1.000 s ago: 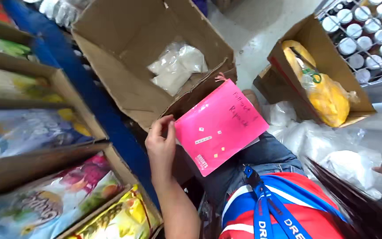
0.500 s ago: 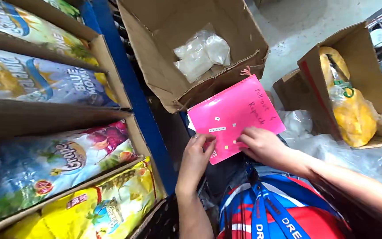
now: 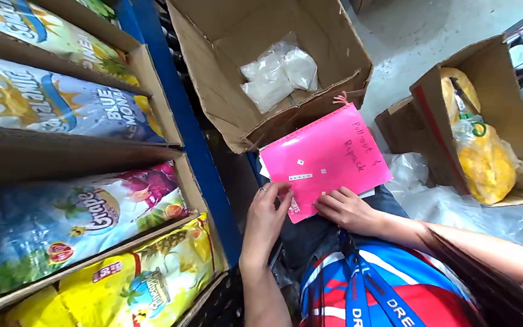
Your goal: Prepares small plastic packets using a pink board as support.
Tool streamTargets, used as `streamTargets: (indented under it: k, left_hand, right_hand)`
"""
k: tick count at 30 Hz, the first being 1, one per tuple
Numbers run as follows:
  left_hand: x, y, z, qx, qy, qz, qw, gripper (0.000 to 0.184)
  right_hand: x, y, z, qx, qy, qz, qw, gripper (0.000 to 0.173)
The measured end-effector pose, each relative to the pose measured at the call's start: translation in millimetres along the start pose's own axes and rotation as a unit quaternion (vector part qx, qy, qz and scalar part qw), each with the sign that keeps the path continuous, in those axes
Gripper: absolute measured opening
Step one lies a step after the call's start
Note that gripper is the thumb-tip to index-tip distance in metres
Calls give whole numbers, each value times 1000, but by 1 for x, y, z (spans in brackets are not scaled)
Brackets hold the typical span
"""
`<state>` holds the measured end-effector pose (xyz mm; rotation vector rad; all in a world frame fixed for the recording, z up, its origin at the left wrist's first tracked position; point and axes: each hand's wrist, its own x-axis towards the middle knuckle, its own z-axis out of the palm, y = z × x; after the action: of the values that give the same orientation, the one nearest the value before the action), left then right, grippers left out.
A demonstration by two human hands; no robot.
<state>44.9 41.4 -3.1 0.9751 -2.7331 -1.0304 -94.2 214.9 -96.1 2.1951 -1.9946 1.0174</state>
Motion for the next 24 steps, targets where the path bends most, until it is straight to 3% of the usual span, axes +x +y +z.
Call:
streamTargets:
  k: [3,18,24]
  left_hand:
    - [-2,-1,0,-2,1,-1,1000,24]
    - [-1,-2,4,-2,28,14,1000,23]
    - [-2,-2,3,-4,34,14,999,23]
  right_hand:
    - [2,1,2,2,-3,19,1000,25]
    - [-11,3,8,-23,12,-27,999,15]
    - [-13,2,10,58,36,26,997,14]
